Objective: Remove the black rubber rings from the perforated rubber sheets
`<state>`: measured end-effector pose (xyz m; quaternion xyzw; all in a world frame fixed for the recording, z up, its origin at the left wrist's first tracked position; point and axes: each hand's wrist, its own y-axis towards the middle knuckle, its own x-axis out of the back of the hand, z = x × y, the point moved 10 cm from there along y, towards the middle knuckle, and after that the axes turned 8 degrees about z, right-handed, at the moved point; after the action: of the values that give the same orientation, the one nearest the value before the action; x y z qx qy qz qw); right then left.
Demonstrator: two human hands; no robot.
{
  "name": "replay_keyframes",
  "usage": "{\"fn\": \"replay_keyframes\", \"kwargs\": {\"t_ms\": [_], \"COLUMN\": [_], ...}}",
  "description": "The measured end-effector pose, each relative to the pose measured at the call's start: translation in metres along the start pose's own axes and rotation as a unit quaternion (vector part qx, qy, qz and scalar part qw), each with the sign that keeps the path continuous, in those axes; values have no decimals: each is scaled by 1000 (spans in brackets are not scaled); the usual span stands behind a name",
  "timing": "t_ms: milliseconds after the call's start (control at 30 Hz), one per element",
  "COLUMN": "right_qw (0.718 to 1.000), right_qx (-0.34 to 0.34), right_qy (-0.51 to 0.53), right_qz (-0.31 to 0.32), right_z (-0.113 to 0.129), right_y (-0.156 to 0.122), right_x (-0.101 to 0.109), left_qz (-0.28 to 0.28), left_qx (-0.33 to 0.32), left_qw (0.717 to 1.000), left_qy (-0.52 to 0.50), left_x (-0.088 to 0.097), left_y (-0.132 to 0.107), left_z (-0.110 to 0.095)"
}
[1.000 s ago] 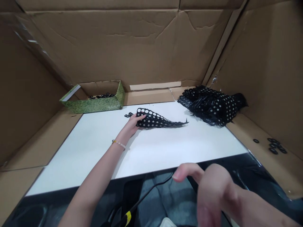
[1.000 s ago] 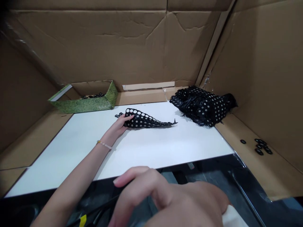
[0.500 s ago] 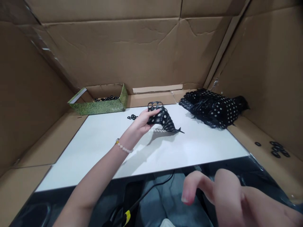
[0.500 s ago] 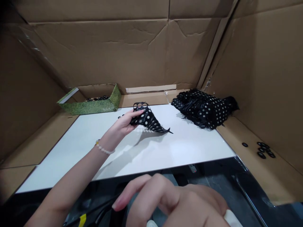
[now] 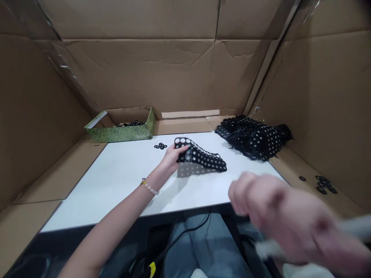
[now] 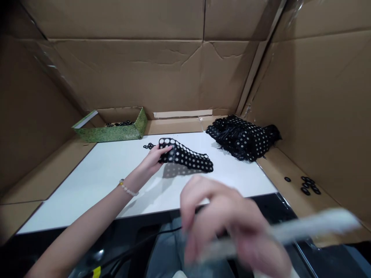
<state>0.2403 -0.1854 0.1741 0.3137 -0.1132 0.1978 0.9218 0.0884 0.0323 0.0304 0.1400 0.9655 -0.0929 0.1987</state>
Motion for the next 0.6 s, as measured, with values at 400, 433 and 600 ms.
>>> {"fn": "replay_keyframes", "kwargs": {"t_ms": [400, 433, 600], "right_qw": [966, 961, 967], "right_qx": [-240, -249, -216], "right_qy": [96, 117, 132], "right_qz": [15, 13, -1], "right_z": [-269, -283, -300], "right_y": [124, 121, 108], "right_x": [-47, -53, -59], "left_qz": [32, 40, 57], "left_qx": [50, 41, 20], "left_qw": [964, 962, 964], "left_qy": [258, 266, 260], "left_x": [102, 101, 98], "left_y": [20, 20, 16], "left_z": [17, 16, 17]}}
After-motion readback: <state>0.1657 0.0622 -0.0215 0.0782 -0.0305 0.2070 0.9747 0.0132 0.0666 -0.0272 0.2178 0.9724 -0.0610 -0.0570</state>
